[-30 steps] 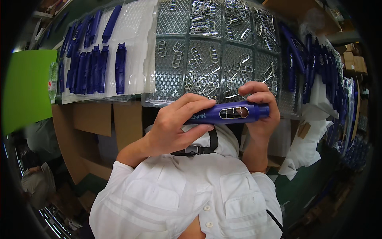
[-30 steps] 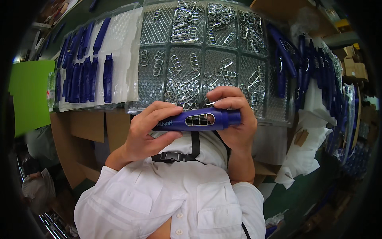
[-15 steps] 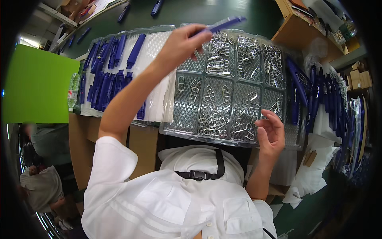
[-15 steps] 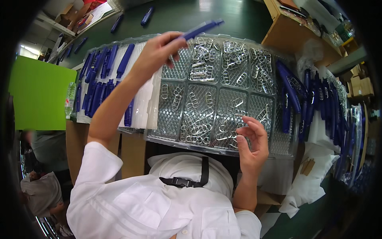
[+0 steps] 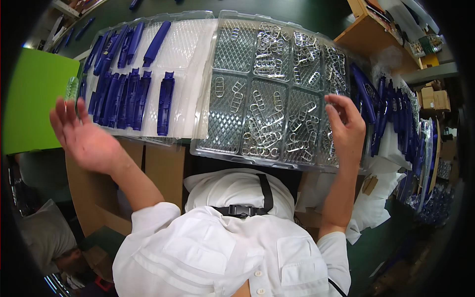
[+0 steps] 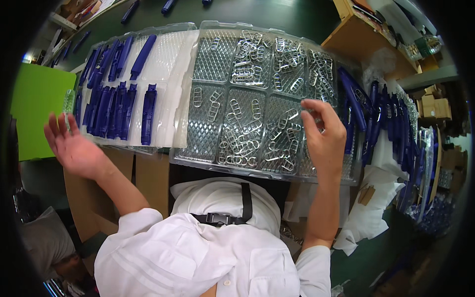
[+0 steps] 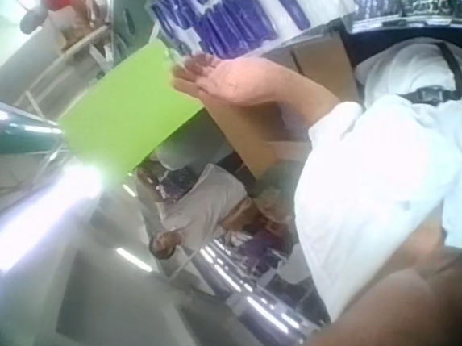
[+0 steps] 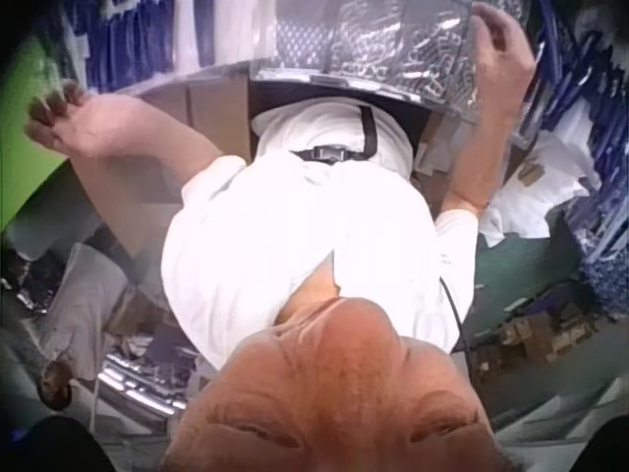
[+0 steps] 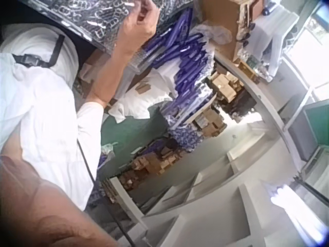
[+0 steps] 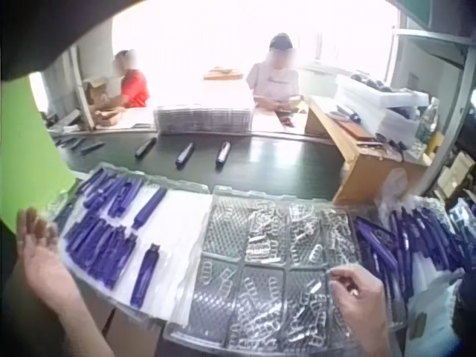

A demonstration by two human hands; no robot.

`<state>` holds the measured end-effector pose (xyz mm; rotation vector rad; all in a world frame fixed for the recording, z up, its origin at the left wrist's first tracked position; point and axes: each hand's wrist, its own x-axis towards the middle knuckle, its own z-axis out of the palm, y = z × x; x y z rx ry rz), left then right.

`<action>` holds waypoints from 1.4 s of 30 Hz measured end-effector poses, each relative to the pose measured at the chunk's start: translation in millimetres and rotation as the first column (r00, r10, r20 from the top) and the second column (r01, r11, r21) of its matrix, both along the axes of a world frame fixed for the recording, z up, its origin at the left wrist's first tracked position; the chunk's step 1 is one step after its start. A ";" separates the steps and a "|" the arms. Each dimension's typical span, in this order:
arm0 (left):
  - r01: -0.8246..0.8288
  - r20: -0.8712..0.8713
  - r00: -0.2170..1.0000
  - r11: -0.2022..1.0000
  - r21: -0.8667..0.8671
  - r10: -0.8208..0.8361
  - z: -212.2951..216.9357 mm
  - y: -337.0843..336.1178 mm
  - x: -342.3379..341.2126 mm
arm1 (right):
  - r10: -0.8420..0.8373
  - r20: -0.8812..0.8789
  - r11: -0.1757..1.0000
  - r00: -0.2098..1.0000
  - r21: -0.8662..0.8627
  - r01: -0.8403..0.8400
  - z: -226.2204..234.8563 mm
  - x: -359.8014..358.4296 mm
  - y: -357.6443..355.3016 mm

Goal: Insert metal clips into blue plastic housings and pack them into a box.

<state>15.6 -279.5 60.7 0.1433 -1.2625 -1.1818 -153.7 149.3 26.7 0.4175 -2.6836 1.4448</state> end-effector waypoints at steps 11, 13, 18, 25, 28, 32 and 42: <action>-0.874 0.575 0.480 0.307 0.376 0.662 -298.1 -85.5 354.1 | 0.652 -0.014 0.642 0.758 0.543 -0.542 -59.0 -106.5 -79.8; -0.915 0.700 0.346 0.058 0.400 0.624 -318.7 -74.8 372.5 | 0.583 0.045 0.680 0.811 0.519 -0.518 -64.2 -123.0 -62.8; -0.924 0.599 0.089 -0.159 0.349 0.796 -284.3 -71.6 433.9 | 0.393 0.055 0.886 0.918 0.243 -0.394 -60.7 -123.0 -16.6; -0.851 0.883 -0.068 0.435 -0.294 0.464 -326.4 -193.1 477.6 | 0.263 0.096 0.955 0.960 0.115 -0.273 -44.4 -35.7 10.9; -0.618 0.898 -0.287 0.652 -0.440 0.334 -367.5 -232.2 430.2 | 0.184 0.161 0.962 0.970 0.174 -0.211 -37.9 2.1 21.4; -0.456 0.790 -0.613 0.822 -0.341 -0.012 -409.3 -263.5 410.0 | 0.135 0.155 0.958 0.979 0.232 -0.169 -33.9 30.1 32.5; -0.205 0.610 -0.696 0.710 -0.674 0.379 -405.2 -264.6 388.2 | 0.021 0.119 0.972 0.993 0.232 -0.049 -29.4 74.9 41.9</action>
